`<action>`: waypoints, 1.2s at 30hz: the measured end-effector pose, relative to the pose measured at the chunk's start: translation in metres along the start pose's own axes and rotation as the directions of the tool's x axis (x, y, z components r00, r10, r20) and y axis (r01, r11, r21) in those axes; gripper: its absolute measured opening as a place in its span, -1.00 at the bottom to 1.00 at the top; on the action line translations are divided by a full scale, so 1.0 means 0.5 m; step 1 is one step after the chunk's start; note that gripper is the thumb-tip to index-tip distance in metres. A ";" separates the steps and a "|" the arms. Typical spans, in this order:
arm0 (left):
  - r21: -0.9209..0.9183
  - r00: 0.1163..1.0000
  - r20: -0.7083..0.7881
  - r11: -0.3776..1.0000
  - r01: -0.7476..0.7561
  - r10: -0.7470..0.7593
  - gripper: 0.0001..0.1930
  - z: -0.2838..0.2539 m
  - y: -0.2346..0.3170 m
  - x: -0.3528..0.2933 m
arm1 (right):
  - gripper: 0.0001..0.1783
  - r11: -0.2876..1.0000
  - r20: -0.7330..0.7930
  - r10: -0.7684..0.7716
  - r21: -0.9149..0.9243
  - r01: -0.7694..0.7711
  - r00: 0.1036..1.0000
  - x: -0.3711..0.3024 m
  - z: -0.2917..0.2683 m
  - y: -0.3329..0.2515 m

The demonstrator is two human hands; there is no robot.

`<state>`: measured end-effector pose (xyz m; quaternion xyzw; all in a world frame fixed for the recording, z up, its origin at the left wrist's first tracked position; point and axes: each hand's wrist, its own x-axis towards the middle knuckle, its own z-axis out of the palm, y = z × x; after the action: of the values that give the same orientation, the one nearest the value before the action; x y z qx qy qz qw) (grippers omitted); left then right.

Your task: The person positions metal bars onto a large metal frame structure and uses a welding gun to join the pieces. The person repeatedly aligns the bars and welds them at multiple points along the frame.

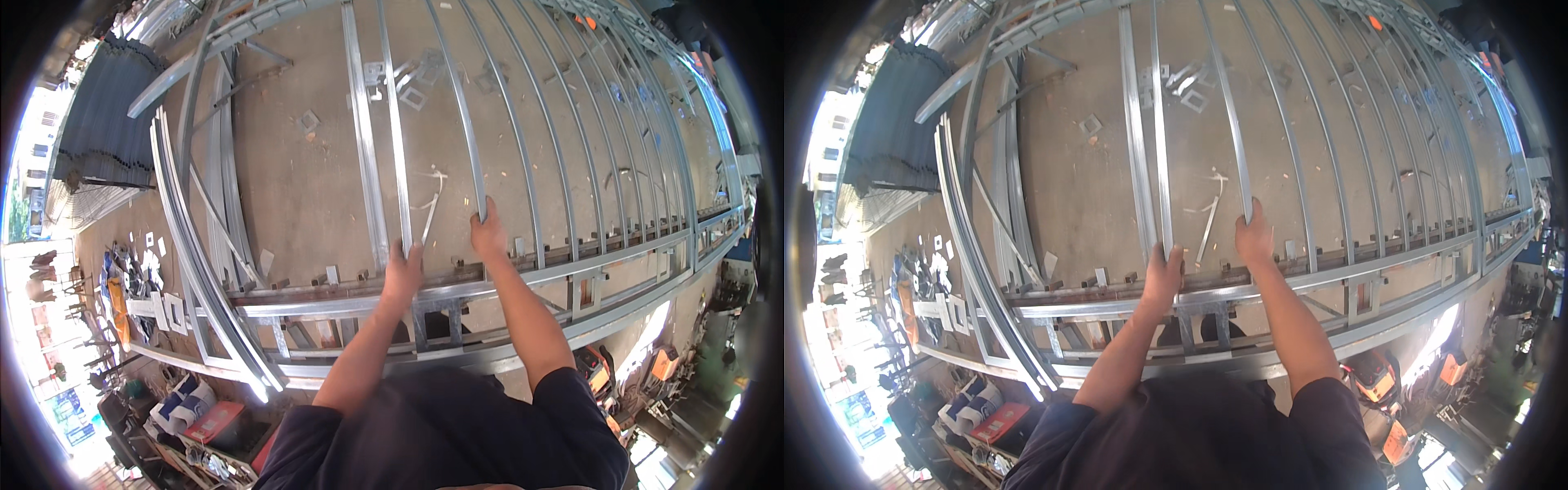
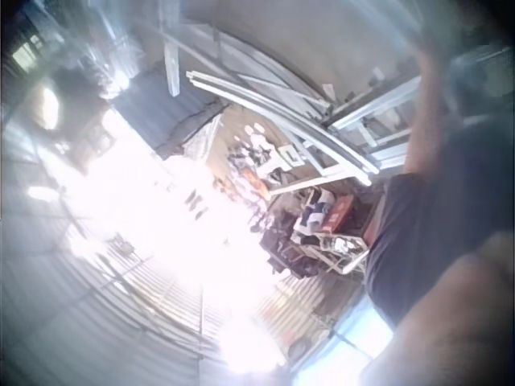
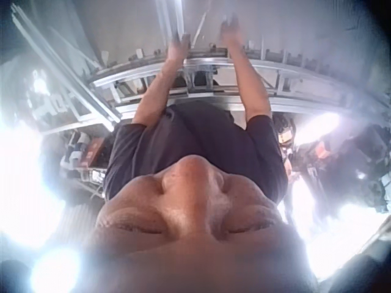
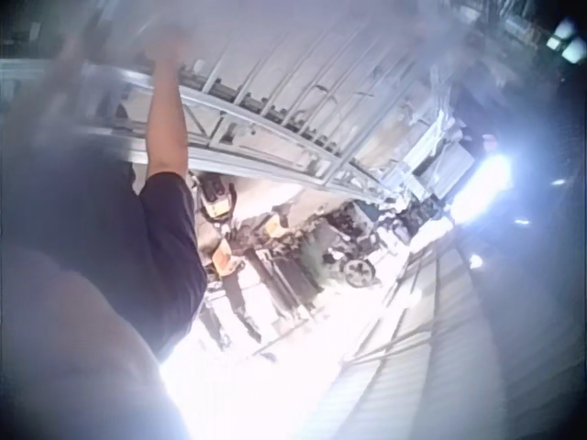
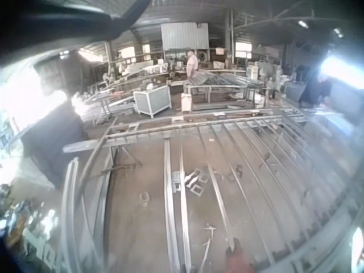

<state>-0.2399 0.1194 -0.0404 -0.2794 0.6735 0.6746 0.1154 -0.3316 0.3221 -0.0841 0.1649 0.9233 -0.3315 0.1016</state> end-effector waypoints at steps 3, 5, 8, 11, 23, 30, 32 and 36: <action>0.023 0.996 0.076 0.999 0.048 -0.050 -0.61 0.010 0.009 0.012 | -0.32 0.998 -0.027 -0.036 -0.048 0.035 0.999 0.052 0.003 0.066; 0.062 0.995 0.083 0.997 0.055 -0.060 -0.62 0.012 -0.028 0.039 | -0.33 0.991 0.083 -0.050 -0.122 0.060 0.995 0.061 0.003 0.108; 0.166 0.997 0.067 0.985 -0.040 0.029 -0.64 0.018 -0.037 0.077 | -0.39 0.875 0.240 -0.138 -0.425 0.232 0.961 0.097 -0.063 0.070; 0.280 0.997 0.070 0.959 -0.046 0.028 -0.62 0.028 -0.019 0.146 | -0.42 0.866 0.233 -0.082 -0.465 0.185 0.969 0.084 -0.076 0.047; 0.562 0.994 0.076 0.820 -0.103 0.072 -0.33 0.144 -0.019 0.184 | -0.43 0.898 0.215 0.014 -0.432 0.083 0.976 0.076 -0.061 0.030; 0.562 0.994 0.112 0.825 -0.056 -0.009 -0.26 0.197 0.001 0.211 | -0.39 0.894 0.200 0.014 -0.442 0.077 0.980 0.077 -0.057 0.044; 0.459 0.991 0.129 0.884 -0.086 0.030 -0.22 0.209 -0.016 0.197 | -0.39 0.890 0.170 0.007 -0.450 0.071 0.985 0.085 -0.044 0.055; 0.257 0.986 0.168 0.965 -0.045 0.001 -0.02 0.178 -0.035 0.214 | -0.34 0.886 0.171 0.003 -0.456 0.077 0.985 0.091 -0.033 0.033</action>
<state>-0.3378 0.1838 -0.1179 -0.1965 0.7473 0.6027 0.1991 -0.3686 0.3555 -0.0947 0.0901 0.9669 -0.1172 0.2082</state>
